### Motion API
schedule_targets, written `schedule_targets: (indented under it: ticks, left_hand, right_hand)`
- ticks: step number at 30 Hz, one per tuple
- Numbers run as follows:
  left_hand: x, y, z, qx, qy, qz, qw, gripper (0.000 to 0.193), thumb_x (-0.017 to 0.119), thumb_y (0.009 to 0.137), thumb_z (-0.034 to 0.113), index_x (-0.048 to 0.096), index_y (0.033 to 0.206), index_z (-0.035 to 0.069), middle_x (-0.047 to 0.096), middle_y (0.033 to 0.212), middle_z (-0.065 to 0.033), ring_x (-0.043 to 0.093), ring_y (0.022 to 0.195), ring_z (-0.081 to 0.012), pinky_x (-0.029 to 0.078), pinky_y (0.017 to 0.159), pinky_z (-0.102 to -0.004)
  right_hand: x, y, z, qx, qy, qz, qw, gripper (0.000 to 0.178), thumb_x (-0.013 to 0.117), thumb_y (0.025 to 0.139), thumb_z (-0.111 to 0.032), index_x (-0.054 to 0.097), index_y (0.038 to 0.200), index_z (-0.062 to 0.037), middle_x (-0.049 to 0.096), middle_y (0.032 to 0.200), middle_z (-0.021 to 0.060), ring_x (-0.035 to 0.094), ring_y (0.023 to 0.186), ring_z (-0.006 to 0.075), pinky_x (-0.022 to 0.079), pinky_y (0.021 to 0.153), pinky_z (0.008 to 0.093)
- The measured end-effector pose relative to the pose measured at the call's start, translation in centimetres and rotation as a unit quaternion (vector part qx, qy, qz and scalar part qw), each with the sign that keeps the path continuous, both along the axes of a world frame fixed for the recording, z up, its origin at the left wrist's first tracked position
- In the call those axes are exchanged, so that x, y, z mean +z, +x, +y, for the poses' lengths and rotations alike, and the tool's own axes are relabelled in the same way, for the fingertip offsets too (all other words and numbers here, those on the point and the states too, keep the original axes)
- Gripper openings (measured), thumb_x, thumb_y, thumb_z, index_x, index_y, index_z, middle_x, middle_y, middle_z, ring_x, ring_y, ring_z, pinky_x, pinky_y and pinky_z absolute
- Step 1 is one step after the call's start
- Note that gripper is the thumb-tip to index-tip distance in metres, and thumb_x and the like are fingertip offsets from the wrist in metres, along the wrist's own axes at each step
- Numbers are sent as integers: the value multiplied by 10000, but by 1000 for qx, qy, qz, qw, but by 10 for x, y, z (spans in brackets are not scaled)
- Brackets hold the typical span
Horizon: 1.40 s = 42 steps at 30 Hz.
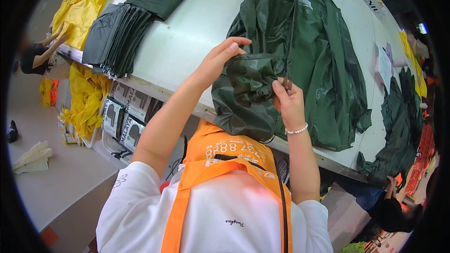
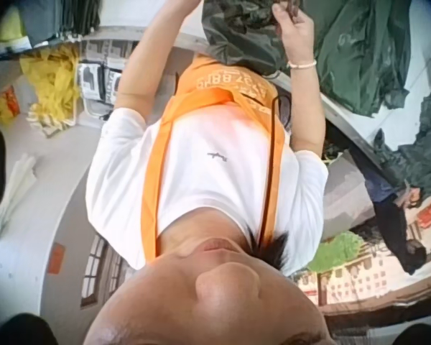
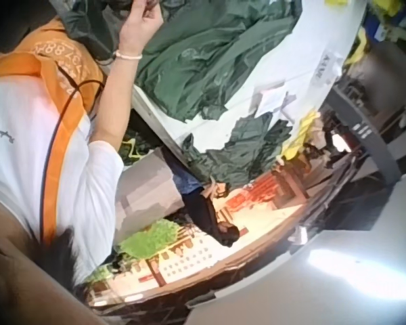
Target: The person folds a green jacket on a white table. They smooth the fabric, fold the sleeves inward, fold the body in half, and then fold it again into a compact rectangle before placing it on a stack.
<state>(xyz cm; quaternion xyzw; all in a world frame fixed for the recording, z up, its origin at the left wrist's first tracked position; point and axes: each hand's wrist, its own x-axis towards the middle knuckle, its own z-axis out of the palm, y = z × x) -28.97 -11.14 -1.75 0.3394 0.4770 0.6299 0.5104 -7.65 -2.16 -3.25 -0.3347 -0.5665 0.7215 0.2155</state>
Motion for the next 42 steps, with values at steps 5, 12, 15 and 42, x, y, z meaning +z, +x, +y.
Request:
schedule_targets:
  ticks: [5, 12, 15, 42]
  left_hand:
    - [-21, -1, -5, 16, 25, 210, 977, 594, 706, 756, 298, 504, 1239, 18, 541, 1194, -77, 490, 1105, -178, 345, 1004, -331]
    - [-2, 13, -12, 35, 24, 399, 916, 859, 857, 567, 223, 439, 1291, 28, 546, 1173, -126, 475, 1156, -223, 345, 1016, -349]
    - [-16, 19, -9, -25, -40, 351, 935, 883, 875, 553, 260, 414, 1268, 21, 579, 1092, -148, 542, 1063, -281, 414, 941, -349]
    - [-20, 101, 1, 56, -87, 45, 994, 172, 698, 772, 134, 557, 832, 57, 499, 711, 26, 530, 752, -88, 443, 629, -268]
  right_hand:
    - [-9, 2, -8, -51, -95, 60, 992, 139, 592, 916, -172, 617, 953, -40, 405, 598, -90, 317, 438, 1, 238, 398, 188]
    - [-3, -1, -8, -85, -124, 89, 985, 74, 547, 936, -147, 524, 876, -111, 334, 579, -87, 260, 404, 32, 222, 392, 213]
    - [-1, -13, -11, -121, -153, 152, 969, 39, 554, 934, -144, 533, 942, -111, 347, 594, -82, 256, 409, 35, 232, 401, 213]
    - [-16, -37, 68, -242, 363, -68, 897, 151, 583, 646, 42, 441, 669, -3, 400, 594, 91, 378, 527, 163, 334, 497, 291]
